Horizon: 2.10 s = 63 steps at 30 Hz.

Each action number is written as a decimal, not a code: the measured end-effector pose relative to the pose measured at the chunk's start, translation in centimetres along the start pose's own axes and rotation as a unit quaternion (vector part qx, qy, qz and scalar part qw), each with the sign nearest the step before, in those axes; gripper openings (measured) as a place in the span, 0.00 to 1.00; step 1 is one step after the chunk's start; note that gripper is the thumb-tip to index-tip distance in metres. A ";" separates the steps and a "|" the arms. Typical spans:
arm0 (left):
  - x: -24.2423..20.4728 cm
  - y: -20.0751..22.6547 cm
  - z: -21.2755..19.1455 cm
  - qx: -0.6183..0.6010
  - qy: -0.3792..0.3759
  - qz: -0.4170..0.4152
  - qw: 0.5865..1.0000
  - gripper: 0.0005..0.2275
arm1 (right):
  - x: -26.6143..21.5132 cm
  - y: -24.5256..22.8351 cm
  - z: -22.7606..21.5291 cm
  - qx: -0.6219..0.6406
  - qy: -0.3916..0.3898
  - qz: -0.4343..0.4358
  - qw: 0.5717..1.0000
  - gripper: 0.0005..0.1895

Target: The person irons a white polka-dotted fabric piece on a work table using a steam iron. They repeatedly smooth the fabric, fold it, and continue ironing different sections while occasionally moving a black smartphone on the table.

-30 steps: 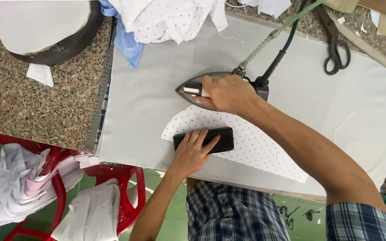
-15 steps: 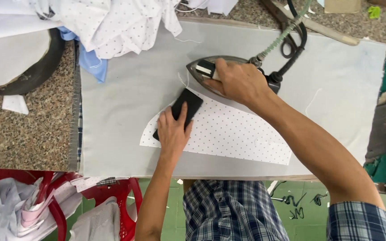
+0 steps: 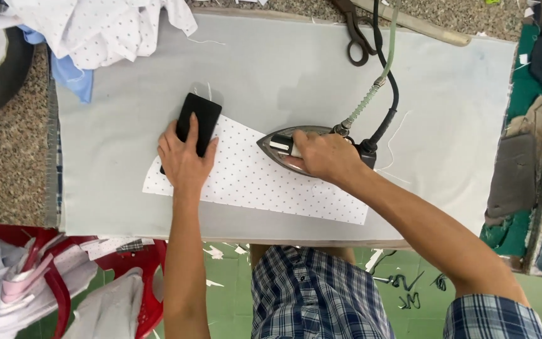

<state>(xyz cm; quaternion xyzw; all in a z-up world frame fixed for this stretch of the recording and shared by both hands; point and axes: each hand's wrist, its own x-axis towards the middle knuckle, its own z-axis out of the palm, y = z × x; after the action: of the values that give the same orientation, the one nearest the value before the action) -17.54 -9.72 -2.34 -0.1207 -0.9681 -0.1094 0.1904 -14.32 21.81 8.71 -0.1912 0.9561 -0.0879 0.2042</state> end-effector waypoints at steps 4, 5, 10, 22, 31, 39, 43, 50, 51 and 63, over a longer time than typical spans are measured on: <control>0.2 -0.3 0.6 0.042 0.037 0.022 0.998 0.27 | -1.6 2.3 2.1 -0.035 0.021 -0.026 0.999 0.24; -0.1 -0.3 0.8 0.063 0.042 0.036 0.996 0.27 | -2.1 3.1 2.7 -0.029 0.032 -0.029 0.999 0.22; -3.2 6.8 -1.5 0.124 0.078 -0.019 0.989 0.26 | -5.5 6.6 4.2 -0.030 0.041 -0.071 0.996 0.20; -9.1 23.2 -2.6 -0.013 -0.083 -0.022 0.996 0.27 | -12.1 10.5 2.7 0.016 -0.013 -0.082 0.996 0.15; -7.5 27.1 -3.1 0.016 -0.343 -0.003 0.939 0.32 | -18.1 14.2 2.3 0.035 -0.041 -0.062 0.997 0.16; -5.1 33.9 -0.4 0.090 -0.439 0.142 0.883 0.39 | -26.8 19.5 0.4 0.072 -0.093 0.109 0.987 0.23; -4.5 37.6 0.0 0.057 -0.460 0.165 0.871 0.38 | -28.8 22.0 1.3 0.093 -0.084 0.167 0.978 0.26; -2.0 34.6 1.2 0.054 -0.445 0.184 0.875 0.35 | -29.3 23.3 3.0 0.170 -0.048 0.214 0.961 0.30; -1.2 33.4 1.8 0.052 -0.419 0.174 0.889 0.35 | -29.3 23.4 2.9 0.196 -0.040 0.213 0.956 0.31; 6.4 12.7 -1.5 -0.081 -0.193 0.371 0.905 0.28 | -24.7 11.4 1.3 0.255 0.077 0.426 0.864 0.28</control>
<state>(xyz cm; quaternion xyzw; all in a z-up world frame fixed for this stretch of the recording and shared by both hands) -19.26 3.09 3.66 -0.5048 -0.8590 -0.0839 0.0165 3.35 41.99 13.53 0.3014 0.9011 -0.2477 0.1892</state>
